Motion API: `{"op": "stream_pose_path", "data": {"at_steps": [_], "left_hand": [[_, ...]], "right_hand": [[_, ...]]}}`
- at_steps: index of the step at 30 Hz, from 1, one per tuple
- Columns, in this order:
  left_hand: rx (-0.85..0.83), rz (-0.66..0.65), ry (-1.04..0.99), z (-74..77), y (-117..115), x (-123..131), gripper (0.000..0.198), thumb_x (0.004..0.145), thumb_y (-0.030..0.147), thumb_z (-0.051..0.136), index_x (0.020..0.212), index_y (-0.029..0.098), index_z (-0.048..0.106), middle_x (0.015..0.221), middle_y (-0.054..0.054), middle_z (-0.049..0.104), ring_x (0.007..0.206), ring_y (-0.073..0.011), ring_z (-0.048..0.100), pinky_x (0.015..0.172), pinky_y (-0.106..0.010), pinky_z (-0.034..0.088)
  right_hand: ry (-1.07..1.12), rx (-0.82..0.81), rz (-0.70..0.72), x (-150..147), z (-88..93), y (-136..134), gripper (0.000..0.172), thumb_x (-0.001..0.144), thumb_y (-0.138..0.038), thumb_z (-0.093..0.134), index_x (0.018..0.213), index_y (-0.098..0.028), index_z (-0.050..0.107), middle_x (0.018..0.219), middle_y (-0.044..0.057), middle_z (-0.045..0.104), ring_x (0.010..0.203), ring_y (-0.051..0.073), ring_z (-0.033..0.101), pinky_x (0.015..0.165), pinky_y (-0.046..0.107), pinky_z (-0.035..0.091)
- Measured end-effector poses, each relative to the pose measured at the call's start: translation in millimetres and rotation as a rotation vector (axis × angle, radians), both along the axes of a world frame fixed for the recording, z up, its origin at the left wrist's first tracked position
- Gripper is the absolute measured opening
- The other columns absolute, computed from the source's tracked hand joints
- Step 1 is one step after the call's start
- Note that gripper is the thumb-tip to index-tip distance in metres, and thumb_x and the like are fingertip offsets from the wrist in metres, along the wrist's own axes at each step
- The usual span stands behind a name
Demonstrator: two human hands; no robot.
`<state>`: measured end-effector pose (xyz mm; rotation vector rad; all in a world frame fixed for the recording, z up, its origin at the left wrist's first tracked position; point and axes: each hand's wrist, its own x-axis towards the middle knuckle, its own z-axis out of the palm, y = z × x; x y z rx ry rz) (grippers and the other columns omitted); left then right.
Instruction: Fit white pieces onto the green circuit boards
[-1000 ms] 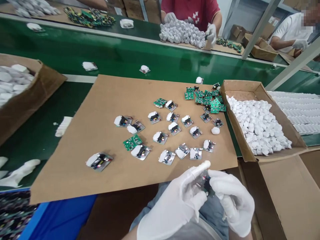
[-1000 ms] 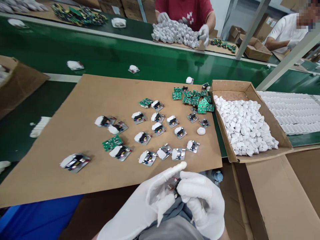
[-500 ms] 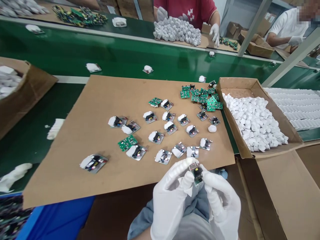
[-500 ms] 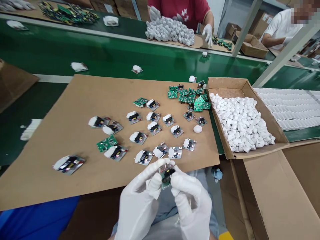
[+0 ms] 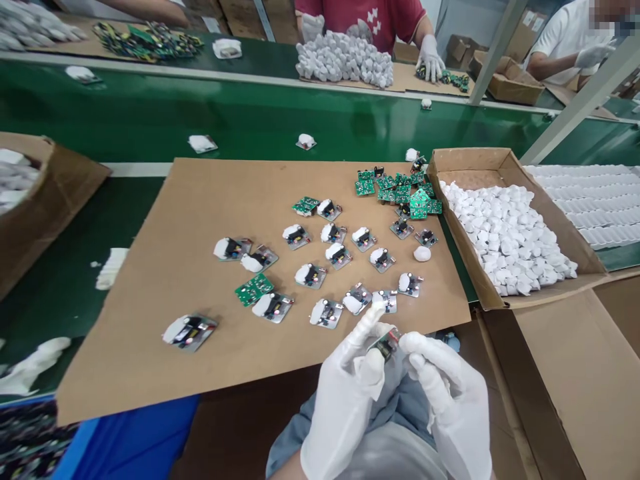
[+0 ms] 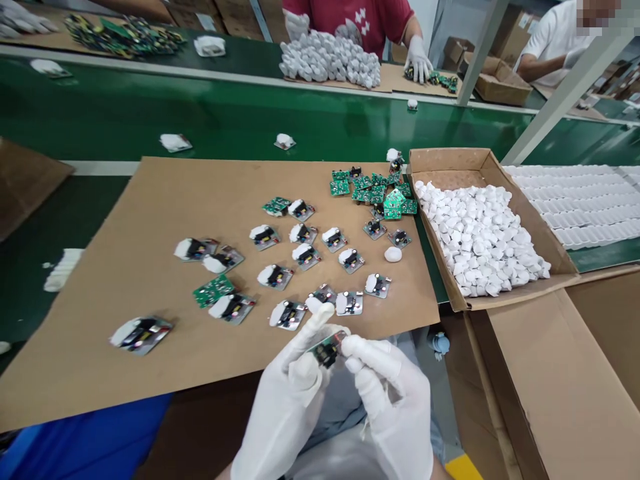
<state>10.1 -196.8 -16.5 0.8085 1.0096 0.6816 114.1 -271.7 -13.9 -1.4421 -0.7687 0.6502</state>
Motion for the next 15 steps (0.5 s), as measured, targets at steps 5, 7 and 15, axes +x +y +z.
{"op": "stream_pose_path", "data": {"at_steps": [5,7,15], "left_hand": [[0.042,-0.141,-0.031,-8.8,2.2,-3.3,0.063,0.074,0.065,0.070,0.117,0.019,0.074,0.126,-0.013,0.068,0.114,-0.0341,0.062,0.098,-0.038,0.053],[0.007,-0.169,-0.078,-11.3,4.4,-6.6,0.058,0.078,0.063,0.067,0.117,0.021,0.074,0.131,-0.012,0.066,0.122,-0.0346,0.058,0.105,-0.041,0.048],[-0.017,-0.147,-0.063,-4.5,1.8,-10.3,0.059,0.079,0.057,0.070,0.125,0.019,0.069,0.134,-0.014,0.064,0.130,-0.0369,0.052,0.112,-0.046,0.042]], "right_hand": [[0.089,0.001,-0.022,-2.4,-2.2,5.0,0.018,0.087,-0.023,0.069,0.101,-0.030,0.079,0.099,0.003,0.079,0.083,0.018,0.076,0.072,0.024,0.064],[0.126,-0.009,-0.034,-1.1,-2.4,6.6,0.016,0.087,-0.025,0.070,0.100,-0.030,0.079,0.099,0.003,0.079,0.084,0.019,0.076,0.072,0.024,0.064],[0.010,0.020,0.029,3.6,1.5,5.5,0.019,0.089,-0.024,0.067,0.105,-0.029,0.078,0.106,0.005,0.075,0.090,0.017,0.074,0.076,0.022,0.063]]}}
